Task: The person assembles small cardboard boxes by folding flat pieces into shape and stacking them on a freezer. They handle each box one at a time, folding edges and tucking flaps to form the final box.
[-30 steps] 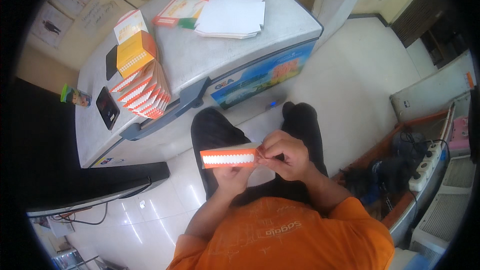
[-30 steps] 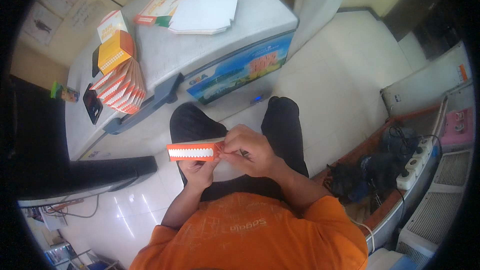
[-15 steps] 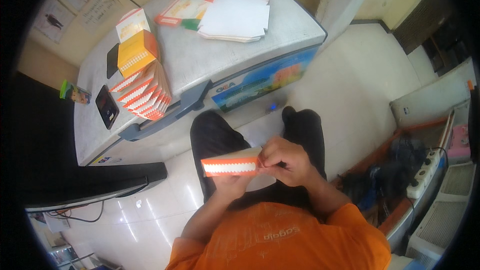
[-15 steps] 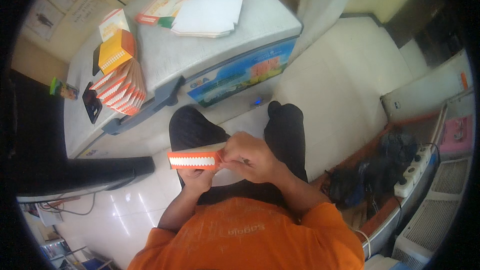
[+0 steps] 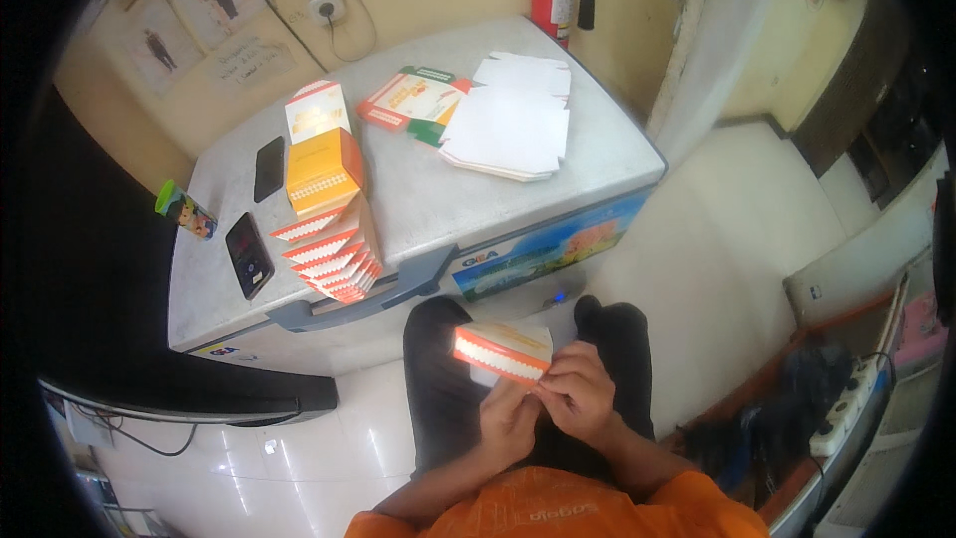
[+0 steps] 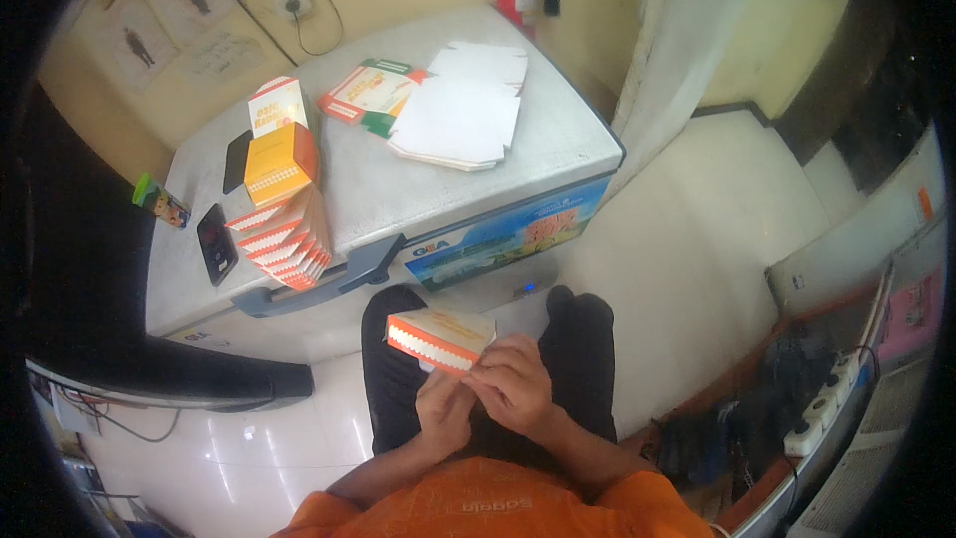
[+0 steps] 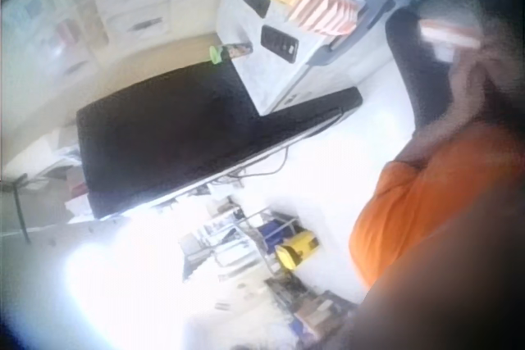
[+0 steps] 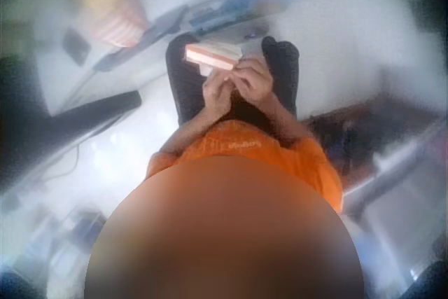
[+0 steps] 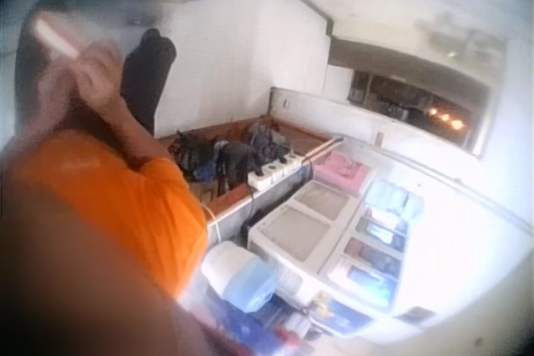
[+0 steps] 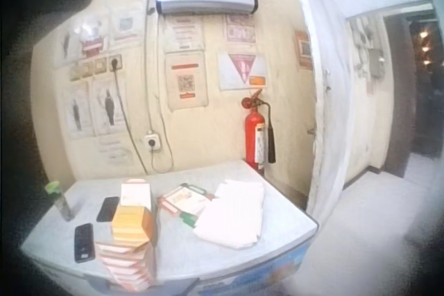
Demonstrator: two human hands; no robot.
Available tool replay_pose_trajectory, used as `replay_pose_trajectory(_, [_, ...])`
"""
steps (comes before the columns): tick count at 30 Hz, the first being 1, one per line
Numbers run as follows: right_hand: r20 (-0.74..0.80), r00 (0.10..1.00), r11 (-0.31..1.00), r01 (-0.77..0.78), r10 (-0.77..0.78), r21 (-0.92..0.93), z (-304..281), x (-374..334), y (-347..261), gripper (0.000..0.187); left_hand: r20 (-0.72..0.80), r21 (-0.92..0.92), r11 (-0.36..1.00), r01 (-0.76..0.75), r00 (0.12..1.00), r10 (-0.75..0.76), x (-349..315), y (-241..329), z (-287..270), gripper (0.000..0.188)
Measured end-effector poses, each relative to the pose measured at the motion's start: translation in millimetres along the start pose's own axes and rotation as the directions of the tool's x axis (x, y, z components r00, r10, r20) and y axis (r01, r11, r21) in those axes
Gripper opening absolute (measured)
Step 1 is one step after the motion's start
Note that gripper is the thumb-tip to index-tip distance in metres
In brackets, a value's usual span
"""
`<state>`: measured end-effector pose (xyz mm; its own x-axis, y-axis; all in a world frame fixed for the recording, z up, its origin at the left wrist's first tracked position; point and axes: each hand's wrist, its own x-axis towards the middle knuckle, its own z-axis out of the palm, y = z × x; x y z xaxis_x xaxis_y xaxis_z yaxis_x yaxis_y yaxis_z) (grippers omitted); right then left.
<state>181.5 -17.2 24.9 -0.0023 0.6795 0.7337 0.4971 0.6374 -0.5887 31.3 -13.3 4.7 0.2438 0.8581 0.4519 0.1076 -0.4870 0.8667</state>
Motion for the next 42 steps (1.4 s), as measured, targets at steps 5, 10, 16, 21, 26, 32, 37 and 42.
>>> replay_pose_trajectory(5, [0.14, 0.977, 0.956, -0.19, 0.161, 0.224, -2.1, -19.0, 6.0, 0.013, -0.01, -0.277, 0.928, 0.247, 0.966, -0.26, -6.9, -12.3, -0.7, 0.024])
replay_pose_trajectory(10, [0.013, 0.934, 0.917, -0.352, 0.356, 0.185, -23.0, -16.3, 30.4, 0.05, 0.153, -0.543, 0.743, 0.392, 0.916, -0.371, -16.0, -28.3, -6.5, 0.023])
replay_pose_trajectory(16, [0.319, 0.735, 0.69, -0.675, 0.598, 0.261, -25.5, -25.2, 20.8, 0.041, -0.03, -0.393, 0.879, 0.271, 0.951, -0.306, 11.5, -17.0, -8.4, 0.021])
replay_pose_trajectory(21, [0.317, 0.788, 0.777, -0.599, 0.528, 0.193, -22.2, -20.1, 29.4, 0.037, 0.157, 0.028, 0.961, 0.275, 0.948, -0.276, 19.0, -9.9, -27.9, 0.017])
replay_pose_trajectory(26, [0.355, 0.835, 0.875, -0.477, 0.421, 0.085, -23.3, -11.4, 33.7, 0.035, 0.298, -0.063, 0.929, 0.365, 0.895, -0.332, 8.8, -18.1, -39.3, 0.023])
replay_pose_trajectory(32, [0.339, 0.722, 0.637, -0.692, 0.604, 0.34, -12.7, 3.2, 26.2, 0.023, 0.281, 0.052, 0.961, 0.271, 0.92, -0.275, 12.4, -22.7, -51.4, 0.024])
replay_pose_trajectory(37, [0.479, 0.747, 0.741, -0.621, 0.461, 0.255, -10.7, 7.4, 35.7, 0.026, 0.168, -0.072, 0.966, 0.25, 0.957, -0.235, 18.4, -33.2, -62.4, 0.033])
replay_pose_trajectory(42, [0.483, 0.844, 0.635, -0.508, 0.233, 0.582, -3.0, 19.2, 62.4, 0.023, 0.239, -0.092, 0.964, -0.249, 0.934, 0.264, 29.4, -51.2, -66.8, 0.051])
